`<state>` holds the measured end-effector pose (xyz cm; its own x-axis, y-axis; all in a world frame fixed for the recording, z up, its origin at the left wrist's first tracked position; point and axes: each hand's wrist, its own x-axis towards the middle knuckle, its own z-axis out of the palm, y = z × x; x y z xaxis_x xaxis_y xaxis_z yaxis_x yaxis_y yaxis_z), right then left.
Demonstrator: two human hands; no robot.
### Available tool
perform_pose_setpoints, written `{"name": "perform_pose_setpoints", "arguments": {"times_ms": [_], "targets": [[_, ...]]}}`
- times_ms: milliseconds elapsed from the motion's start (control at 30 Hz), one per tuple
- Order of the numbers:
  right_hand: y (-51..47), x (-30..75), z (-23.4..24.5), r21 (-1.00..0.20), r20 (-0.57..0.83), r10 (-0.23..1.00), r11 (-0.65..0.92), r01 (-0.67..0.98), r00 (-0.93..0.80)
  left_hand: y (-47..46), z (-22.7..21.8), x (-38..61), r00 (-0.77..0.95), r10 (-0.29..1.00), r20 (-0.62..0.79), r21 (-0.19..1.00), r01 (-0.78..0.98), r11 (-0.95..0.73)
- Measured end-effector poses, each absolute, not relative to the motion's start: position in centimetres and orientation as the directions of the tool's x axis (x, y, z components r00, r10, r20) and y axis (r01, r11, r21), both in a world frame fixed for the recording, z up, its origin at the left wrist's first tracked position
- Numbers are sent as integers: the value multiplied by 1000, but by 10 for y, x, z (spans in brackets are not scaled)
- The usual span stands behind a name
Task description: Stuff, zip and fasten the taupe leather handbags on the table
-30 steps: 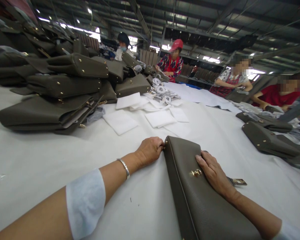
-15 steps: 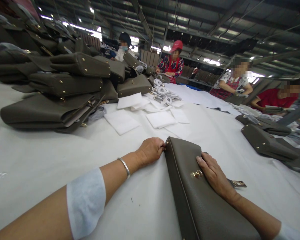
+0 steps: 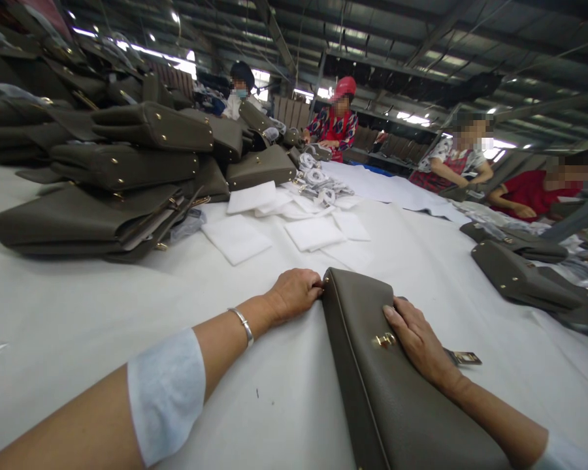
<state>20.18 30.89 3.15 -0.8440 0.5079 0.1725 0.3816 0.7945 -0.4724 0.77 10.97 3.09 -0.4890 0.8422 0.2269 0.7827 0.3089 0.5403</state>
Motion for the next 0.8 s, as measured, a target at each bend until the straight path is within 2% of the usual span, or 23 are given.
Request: {"name": "perform_pose_setpoints", "arguments": {"times_ms": [433,800], "targets": [[312,203,27,-474,166,546,774,419,-821,111,32,8,-473,846,246,523,800,295],[309,203,31,-426,217,506,819,385,-835,105,39,6,-471,860,197,563,772,294]]}}
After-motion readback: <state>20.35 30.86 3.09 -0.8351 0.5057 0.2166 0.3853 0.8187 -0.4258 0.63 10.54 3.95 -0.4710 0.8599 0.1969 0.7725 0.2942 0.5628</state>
